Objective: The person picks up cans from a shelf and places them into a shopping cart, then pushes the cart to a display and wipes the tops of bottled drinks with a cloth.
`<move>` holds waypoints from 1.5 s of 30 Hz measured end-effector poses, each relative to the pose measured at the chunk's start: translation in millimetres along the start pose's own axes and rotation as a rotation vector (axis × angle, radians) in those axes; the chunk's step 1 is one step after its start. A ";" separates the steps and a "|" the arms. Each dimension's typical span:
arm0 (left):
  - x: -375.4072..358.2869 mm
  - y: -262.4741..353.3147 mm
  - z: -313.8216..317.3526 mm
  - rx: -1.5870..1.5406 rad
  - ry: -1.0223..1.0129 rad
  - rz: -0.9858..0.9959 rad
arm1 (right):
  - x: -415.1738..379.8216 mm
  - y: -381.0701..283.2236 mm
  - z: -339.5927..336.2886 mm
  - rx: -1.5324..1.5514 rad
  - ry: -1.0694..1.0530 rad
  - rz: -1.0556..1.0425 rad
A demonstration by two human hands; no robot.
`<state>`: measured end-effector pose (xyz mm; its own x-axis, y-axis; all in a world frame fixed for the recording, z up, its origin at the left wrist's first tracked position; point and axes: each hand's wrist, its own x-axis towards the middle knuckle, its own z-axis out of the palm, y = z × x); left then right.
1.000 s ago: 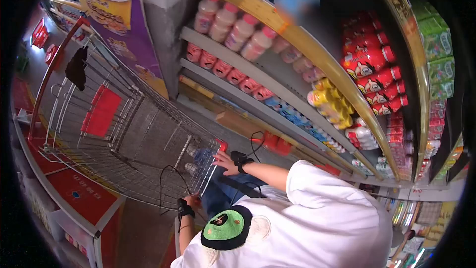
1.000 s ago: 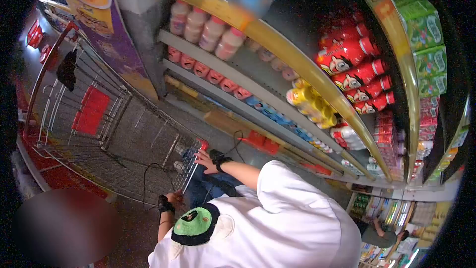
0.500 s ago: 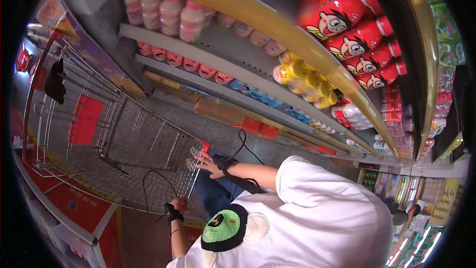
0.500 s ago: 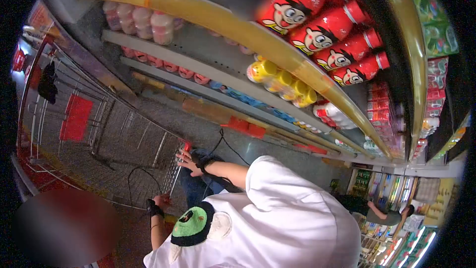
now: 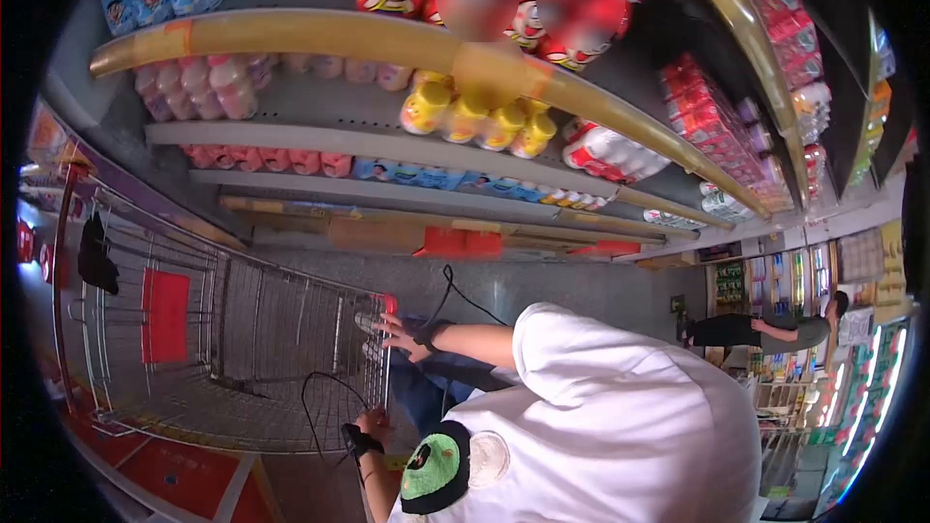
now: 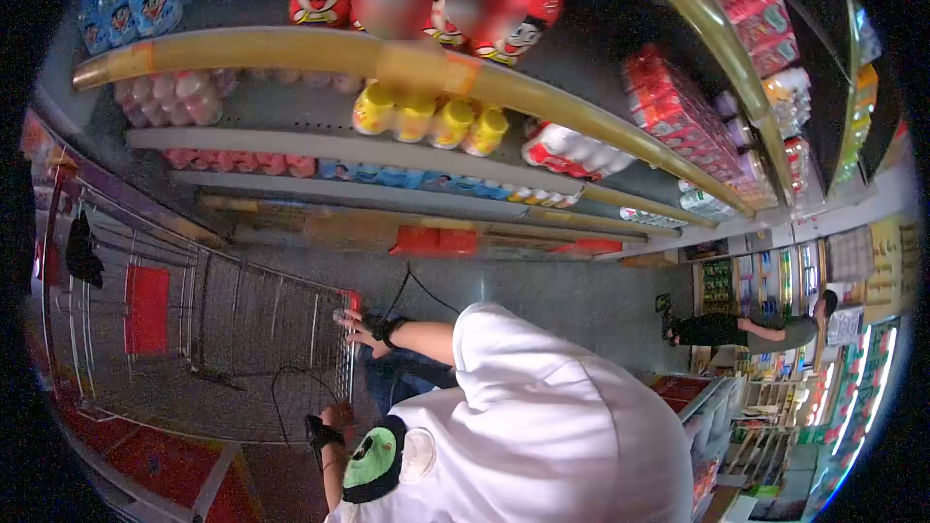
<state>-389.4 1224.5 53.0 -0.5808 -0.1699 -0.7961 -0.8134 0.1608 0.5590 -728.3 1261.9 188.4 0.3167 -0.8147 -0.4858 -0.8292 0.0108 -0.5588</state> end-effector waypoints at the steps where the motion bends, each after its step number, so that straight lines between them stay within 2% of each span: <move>1: 5.7 -13.4 16.3 -0.143 0.023 0.014 | -6.9 2.5 3.6 0.000 0.011 -0.004; 3: 0.7 5.3 21.6 -0.099 0.037 0.052 | -15.3 12.5 21.3 0.010 0.039 -0.019; 5: -36.3 75.0 6.0 0.268 0.037 0.090 | -27.1 16.3 27.1 0.018 0.023 0.008; 8: -41.0 100.1 28.3 0.394 0.119 0.102 | -47.6 20.1 25.2 -0.015 -0.059 0.029; 9: -42.7 107.1 38.9 0.390 0.147 0.103 | -55.3 24.0 30.2 -0.035 -0.016 0.027; 10: -45.4 112.2 48.6 0.376 0.185 0.103 | -56.2 35.8 59.1 0.006 0.217 -0.009; 12: -53.9 121.5 66.5 0.345 0.289 0.099 | -61.5 46.7 65.0 -0.126 0.409 -0.054; 13: -58.4 128.1 74.4 0.326 0.364 0.099 | -63.5 44.5 51.7 -0.305 0.368 -0.062; 14: -78.2 154.4 71.3 0.319 0.439 0.067 | -56.9 55.3 53.0 -0.175 0.268 0.031; 15: -76.9 147.6 83.6 0.307 0.559 0.090 | -47.0 65.2 66.5 -0.043 0.166 0.124; 17: -67.9 146.4 86.5 0.378 0.488 0.000 | -46.1 72.7 68.7 -0.758 0.329 -0.244; 19: -72.5 152.8 85.3 0.346 0.497 -0.012 | -46.0 75.3 37.1 -0.604 0.337 -0.388; 21: -81.8 169.8 68.7 0.286 0.393 -0.088 | -32.4 78.3 7.7 -0.625 0.186 -0.537; 22: -72.8 159.2 79.4 0.192 0.480 -0.071 | -22.5 83.1 -0.6 -0.593 0.109 -0.591; 25: -43.0 96.7 126.3 -0.387 0.621 0.097 | -14.3 68.2 -14.7 -0.475 0.094 -0.601; 26: -56.7 99.4 112.8 -0.568 0.662 0.159 | -9.4 51.2 -25.7 -0.462 0.074 -0.598; 27: -61.9 100.6 107.7 -0.365 0.583 0.077 | -9.0 44.8 -33.3 -0.486 0.043 -0.572; 29: -119.8 165.7 32.0 0.070 0.411 -0.033 | -0.6 40.5 -33.4 -0.540 -0.061 -0.484; 30: -122.6 166.4 25.6 0.151 0.430 -0.061 | 4.2 36.6 -38.7 -0.536 -0.082 -0.484; 33: -81.8 93.7 53.3 0.212 0.561 -0.044 | 32.0 16.3 -57.0 -0.525 -0.106 -0.498; 34: -103.0 118.8 20.3 0.153 0.429 -0.108 | 38.7 13.6 -60.2 -0.530 -0.110 -0.500; 38: -116.0 115.9 -23.7 0.130 0.369 -0.164 | 71.1 -8.7 -85.3 -0.559 -0.193 -0.453; 41: -134.2 119.4 -63.5 0.162 0.473 -0.125 | 95.7 -30.9 -109.7 -0.597 -0.251 -0.415; 45: -105.7 79.1 -50.7 0.111 0.414 -0.143 | 120.6 -41.3 -122.3 -0.607 -0.265 -0.398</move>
<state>-394.0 1205.9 193.1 -0.4452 -0.5693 -0.6911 -0.8912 0.2069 0.4037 -712.2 1092.4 235.1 0.6802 -0.5236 -0.5130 -0.7128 -0.6359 -0.2961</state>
